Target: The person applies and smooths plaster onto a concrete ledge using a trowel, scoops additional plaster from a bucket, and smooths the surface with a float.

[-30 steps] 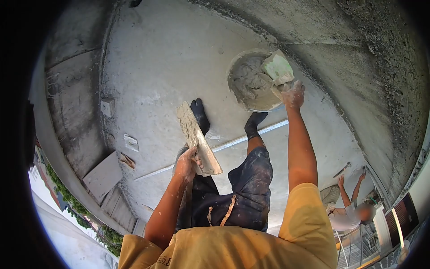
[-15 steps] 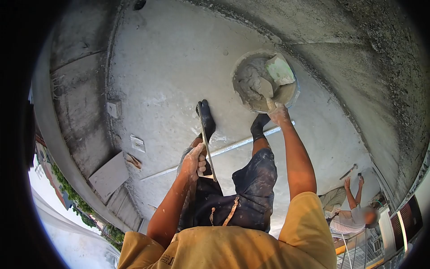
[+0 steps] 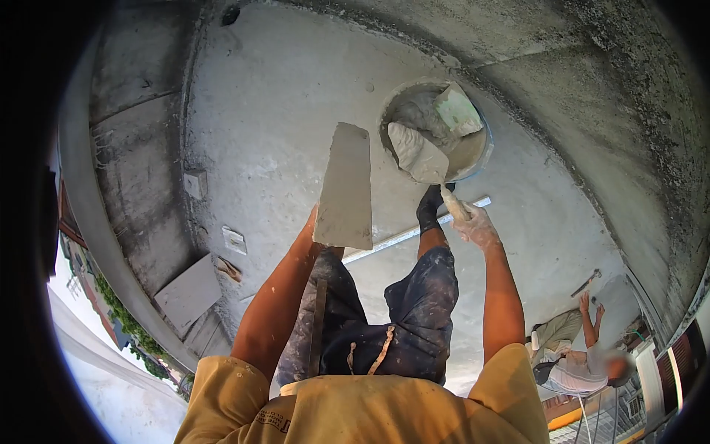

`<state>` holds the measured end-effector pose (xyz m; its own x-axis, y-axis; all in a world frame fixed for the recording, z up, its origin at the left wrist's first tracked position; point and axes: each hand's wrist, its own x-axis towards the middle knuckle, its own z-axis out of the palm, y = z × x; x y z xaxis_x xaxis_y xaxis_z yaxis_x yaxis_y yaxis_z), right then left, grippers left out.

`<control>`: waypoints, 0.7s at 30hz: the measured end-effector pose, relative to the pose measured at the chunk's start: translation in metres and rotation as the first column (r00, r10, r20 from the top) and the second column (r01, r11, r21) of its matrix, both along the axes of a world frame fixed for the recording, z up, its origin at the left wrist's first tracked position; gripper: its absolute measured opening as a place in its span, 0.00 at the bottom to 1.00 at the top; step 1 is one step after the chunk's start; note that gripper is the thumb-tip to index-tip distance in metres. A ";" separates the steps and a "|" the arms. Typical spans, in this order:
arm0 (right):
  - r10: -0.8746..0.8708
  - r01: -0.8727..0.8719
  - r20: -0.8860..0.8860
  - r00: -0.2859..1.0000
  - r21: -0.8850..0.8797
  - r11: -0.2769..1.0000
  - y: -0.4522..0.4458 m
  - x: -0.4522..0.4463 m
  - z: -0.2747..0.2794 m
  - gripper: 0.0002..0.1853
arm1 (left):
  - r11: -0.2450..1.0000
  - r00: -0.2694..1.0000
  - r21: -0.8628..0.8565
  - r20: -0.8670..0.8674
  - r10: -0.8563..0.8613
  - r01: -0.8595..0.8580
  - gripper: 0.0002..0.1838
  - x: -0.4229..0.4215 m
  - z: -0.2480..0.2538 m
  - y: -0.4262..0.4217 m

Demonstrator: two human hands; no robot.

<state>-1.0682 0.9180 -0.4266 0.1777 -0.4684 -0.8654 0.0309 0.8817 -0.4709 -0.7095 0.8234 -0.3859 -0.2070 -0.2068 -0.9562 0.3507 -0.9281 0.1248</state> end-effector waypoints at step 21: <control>0.018 -0.648 -0.930 0.368 -0.243 0.722 0.006 0.051 0.047 0.22 | 0.969 0.987 -0.204 -0.115 0.114 -0.136 0.20 0.048 0.089 -0.033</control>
<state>-1.0172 0.9236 -0.3801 -0.2079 -0.9337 -0.2915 -0.8740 0.3111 -0.3732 -0.6619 0.7899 -0.2971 -0.2607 -0.4318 -0.8635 0.4834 -0.8326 0.2704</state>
